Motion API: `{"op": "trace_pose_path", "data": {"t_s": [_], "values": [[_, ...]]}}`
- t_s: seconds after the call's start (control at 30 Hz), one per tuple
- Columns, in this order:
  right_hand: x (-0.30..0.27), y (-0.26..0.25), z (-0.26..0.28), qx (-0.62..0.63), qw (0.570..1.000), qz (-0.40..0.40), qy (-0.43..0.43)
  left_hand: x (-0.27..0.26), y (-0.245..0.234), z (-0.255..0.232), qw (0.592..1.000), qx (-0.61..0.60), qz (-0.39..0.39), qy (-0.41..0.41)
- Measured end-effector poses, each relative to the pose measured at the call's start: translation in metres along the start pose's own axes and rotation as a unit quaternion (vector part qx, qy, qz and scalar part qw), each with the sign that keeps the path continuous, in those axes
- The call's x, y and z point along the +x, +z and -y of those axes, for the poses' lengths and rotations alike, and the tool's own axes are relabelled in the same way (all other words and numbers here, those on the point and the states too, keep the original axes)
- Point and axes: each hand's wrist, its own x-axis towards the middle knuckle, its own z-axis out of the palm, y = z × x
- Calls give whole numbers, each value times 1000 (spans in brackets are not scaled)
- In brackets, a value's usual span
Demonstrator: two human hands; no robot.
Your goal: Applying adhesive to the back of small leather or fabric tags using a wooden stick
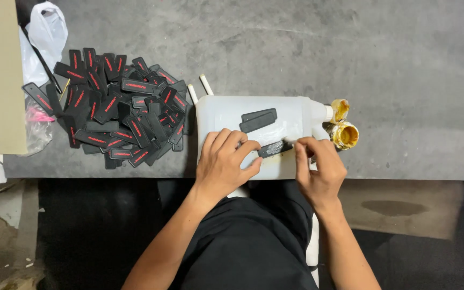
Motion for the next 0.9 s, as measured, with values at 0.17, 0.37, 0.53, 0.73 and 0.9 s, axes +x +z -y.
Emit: {"op": "trace_pose_path", "data": {"t_s": [0.17, 0.37, 0.53, 0.73, 0.9], "values": [[-2, -3, -11, -9, 999, 18, -34, -1, 2, 2, 1000, 3, 3, 4], [-5, -2, -8, 34, 999, 28, -12, -1, 2, 2, 1000, -2, 2, 6], [1, -6, -17, 4, 999, 4, -33, -4, 2, 3, 1000, -2, 3, 6], [2, -7, -26, 42, 998, 34, -46, 0, 1, 0, 1000, -9, 4, 4], [8, -7, -24, 69, 995, 48, -59, -1, 2, -1, 1000, 0, 4, 3]]}}
